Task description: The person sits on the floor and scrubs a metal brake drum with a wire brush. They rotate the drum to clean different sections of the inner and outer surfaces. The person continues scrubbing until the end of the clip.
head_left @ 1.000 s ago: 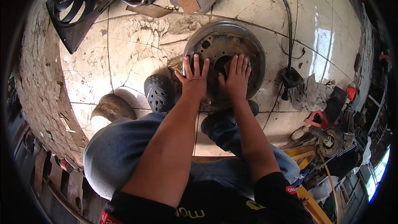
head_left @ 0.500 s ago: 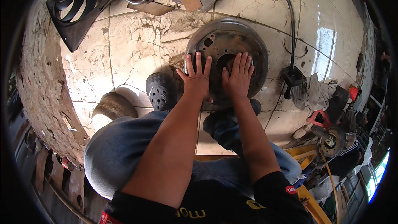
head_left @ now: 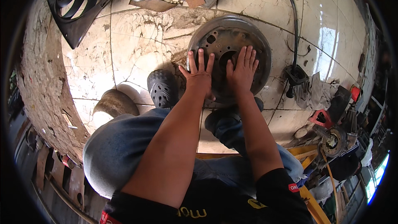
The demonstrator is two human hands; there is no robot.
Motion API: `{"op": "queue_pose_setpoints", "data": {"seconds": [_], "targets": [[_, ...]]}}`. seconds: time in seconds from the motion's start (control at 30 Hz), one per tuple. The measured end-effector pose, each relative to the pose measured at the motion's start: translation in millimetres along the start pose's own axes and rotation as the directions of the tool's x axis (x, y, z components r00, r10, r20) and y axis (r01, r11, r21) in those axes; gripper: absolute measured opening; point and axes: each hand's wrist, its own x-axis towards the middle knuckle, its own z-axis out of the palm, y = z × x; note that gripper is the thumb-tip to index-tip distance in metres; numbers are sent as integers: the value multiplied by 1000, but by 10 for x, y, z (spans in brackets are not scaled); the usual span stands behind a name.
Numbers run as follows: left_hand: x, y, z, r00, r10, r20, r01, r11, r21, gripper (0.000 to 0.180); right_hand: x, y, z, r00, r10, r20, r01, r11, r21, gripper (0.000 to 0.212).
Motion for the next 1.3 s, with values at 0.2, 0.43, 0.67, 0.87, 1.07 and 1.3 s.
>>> {"op": "queue_pose_setpoints", "data": {"seconds": [0.2, 0.43, 0.67, 0.87, 1.07, 1.3], "targets": [[-6, 12, -17, 1000, -9, 14, 8, 1000, 13, 147, -96, 82, -16, 998, -15, 67, 16, 1000, -9, 71], [-12, 6, 1, 1000, 2, -17, -2, 1000, 12, 147, -88, 62, -36, 1000, 7, 30, -6, 1000, -22, 73], [-3, 11, -27, 1000, -8, 14, 7, 1000, 12, 147, -178, 125, -40, 996, 12, 87, -11, 1000, -8, 76], [-23, 14, -30, 1000, -5, 6, 5, 1000, 24, 148, -107, 55, -30, 999, 24, 33, -24, 1000, -13, 77], [22, 30, -31, 999, -14, 30, 13, 1000, 24, 148, -58, 105, -18, 998, -2, 64, 2, 1000, -12, 77], [-19, 21, -33, 1000, -13, 14, 12, 999, 29, 147, -43, -16, -27, 999, -5, 36, 5, 1000, -13, 75]]}}
